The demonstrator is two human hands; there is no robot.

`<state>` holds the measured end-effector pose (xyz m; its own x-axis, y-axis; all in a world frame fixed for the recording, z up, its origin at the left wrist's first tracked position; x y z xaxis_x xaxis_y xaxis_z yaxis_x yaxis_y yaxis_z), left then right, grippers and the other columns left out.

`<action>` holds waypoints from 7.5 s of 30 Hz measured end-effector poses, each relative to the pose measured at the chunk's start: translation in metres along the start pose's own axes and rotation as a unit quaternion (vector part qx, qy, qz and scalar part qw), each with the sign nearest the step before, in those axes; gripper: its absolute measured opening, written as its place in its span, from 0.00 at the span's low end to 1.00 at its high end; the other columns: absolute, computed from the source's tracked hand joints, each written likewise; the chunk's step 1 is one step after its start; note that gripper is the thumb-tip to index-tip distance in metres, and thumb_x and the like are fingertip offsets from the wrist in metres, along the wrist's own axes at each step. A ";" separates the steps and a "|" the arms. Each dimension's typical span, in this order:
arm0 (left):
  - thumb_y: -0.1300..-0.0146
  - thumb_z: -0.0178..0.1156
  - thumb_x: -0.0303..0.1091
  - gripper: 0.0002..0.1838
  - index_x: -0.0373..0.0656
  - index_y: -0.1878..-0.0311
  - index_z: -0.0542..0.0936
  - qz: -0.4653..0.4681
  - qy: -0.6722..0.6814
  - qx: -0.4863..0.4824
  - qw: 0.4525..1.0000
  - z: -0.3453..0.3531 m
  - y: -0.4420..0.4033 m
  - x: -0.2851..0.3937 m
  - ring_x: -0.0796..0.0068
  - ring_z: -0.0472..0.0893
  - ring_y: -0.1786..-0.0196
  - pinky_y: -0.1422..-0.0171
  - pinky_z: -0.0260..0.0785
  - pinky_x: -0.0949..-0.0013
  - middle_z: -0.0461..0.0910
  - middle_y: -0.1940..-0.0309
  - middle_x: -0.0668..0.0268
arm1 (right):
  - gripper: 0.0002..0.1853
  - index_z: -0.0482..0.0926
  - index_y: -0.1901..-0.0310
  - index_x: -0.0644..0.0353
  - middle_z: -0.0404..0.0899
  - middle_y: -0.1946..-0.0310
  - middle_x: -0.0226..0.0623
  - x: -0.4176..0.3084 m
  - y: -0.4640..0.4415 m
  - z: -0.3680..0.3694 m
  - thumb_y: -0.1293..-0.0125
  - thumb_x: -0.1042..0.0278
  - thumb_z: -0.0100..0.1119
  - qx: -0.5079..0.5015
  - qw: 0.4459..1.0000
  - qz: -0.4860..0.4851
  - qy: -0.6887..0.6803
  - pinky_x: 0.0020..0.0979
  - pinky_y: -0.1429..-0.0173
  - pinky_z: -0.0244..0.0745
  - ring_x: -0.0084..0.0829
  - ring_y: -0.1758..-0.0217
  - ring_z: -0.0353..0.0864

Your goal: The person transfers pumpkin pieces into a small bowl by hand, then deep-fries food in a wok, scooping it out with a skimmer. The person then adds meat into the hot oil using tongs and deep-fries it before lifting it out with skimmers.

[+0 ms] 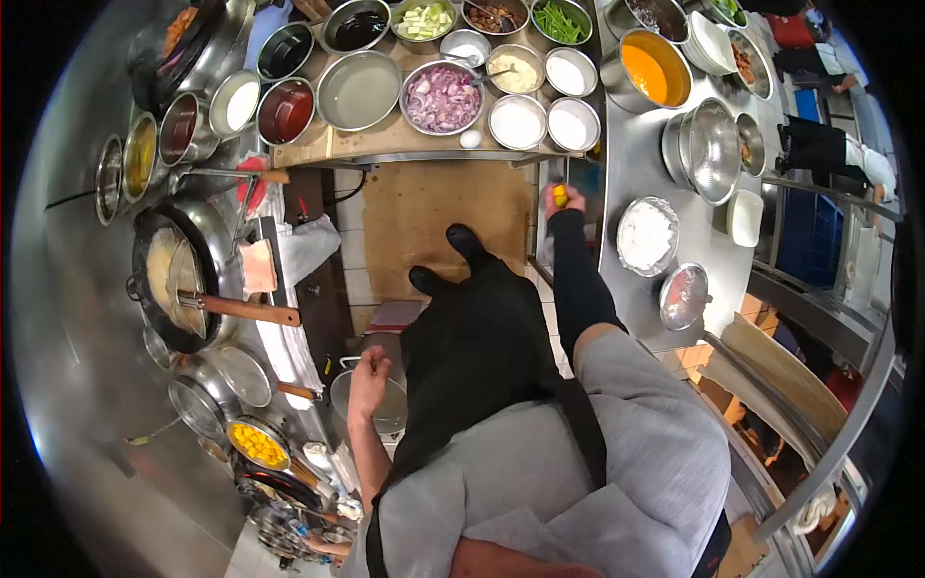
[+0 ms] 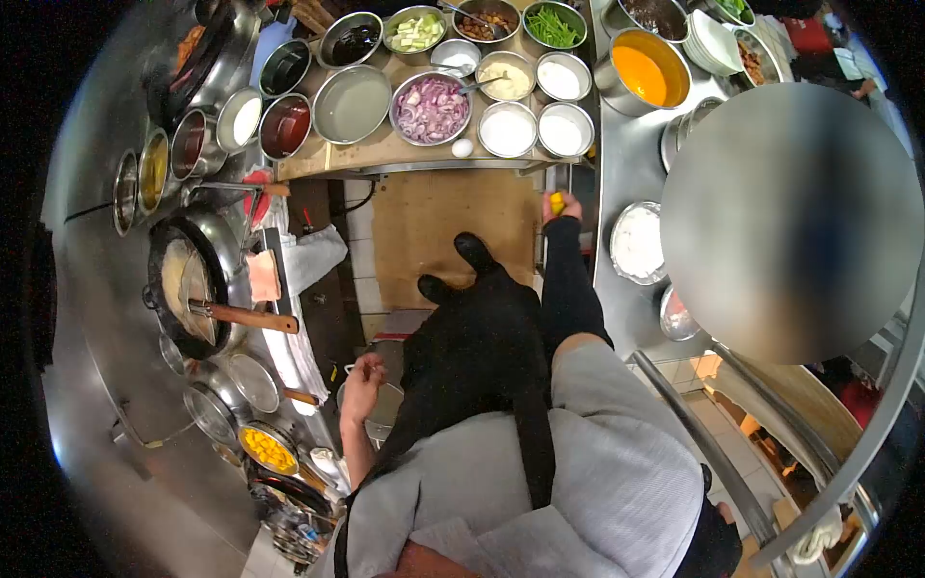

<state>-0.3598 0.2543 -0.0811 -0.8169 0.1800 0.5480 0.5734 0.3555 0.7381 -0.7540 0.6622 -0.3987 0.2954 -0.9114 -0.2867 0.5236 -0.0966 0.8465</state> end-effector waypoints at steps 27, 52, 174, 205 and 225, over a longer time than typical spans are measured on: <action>0.31 0.59 0.33 0.18 0.33 0.43 0.75 -0.111 0.344 0.179 0.915 0.050 -0.047 -0.147 0.67 0.84 0.60 0.61 0.79 0.65 0.82 0.59 0.57 | 0.19 0.73 0.43 0.61 0.84 0.58 0.40 0.390 0.141 0.083 0.29 0.59 0.60 -0.273 0.562 0.287 0.726 0.40 0.65 0.85 0.38 0.65 0.87; 0.32 0.61 0.43 0.21 0.33 0.50 0.80 0.112 0.753 0.211 0.614 -0.079 -0.236 -0.037 0.71 0.84 0.60 0.58 0.76 0.63 0.85 0.60 0.57 | 0.21 0.78 0.49 0.76 0.84 0.59 0.53 0.550 0.191 0.151 0.29 0.61 0.56 -0.579 0.122 0.121 0.797 0.41 0.53 0.79 0.41 0.54 0.85; 0.24 0.54 0.29 0.25 0.39 0.28 0.63 0.070 0.625 0.393 0.671 -0.174 -0.038 0.032 0.77 0.77 0.73 0.70 0.73 0.71 0.75 0.69 0.67 | 0.25 0.72 0.35 0.61 0.82 0.58 0.60 0.620 0.447 0.515 0.35 0.69 0.54 -0.859 -0.069 -0.214 0.461 0.49 0.48 0.77 0.60 0.53 0.81; 0.32 0.59 0.25 0.30 0.44 0.27 0.67 -0.105 0.435 0.458 0.768 -0.268 0.119 -0.009 0.79 0.73 0.80 0.76 0.70 0.73 0.74 0.73 0.66 | 0.08 0.71 0.63 0.60 0.72 0.77 0.33 0.653 0.444 0.504 0.29 0.66 0.55 -0.529 0.116 0.115 0.833 0.26 0.88 0.51 0.19 0.86 0.63; 0.44 0.67 0.27 0.36 0.42 0.29 0.70 -0.195 0.137 0.549 0.801 -0.257 0.093 0.059 0.45 0.76 0.37 0.33 0.69 0.56 0.79 0.43 0.44 | 0.07 0.71 0.55 0.57 0.72 0.74 0.34 0.718 0.391 0.424 0.26 0.64 0.55 -0.506 0.269 0.475 0.668 0.21 0.88 0.48 0.16 0.84 0.59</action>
<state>-0.3390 0.0623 0.1216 -0.7895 -0.2959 0.5378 -0.2457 0.9552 0.1650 -0.6764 -0.1994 -0.0835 0.3497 0.6895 -0.6343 -0.5455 0.7003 0.4605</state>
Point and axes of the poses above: each hand's wrist, its own y-axis away from the middle knuckle, its own z-axis out of the palm, x = y × z, the point moved 2 cm from there along -y, towards the middle knuckle
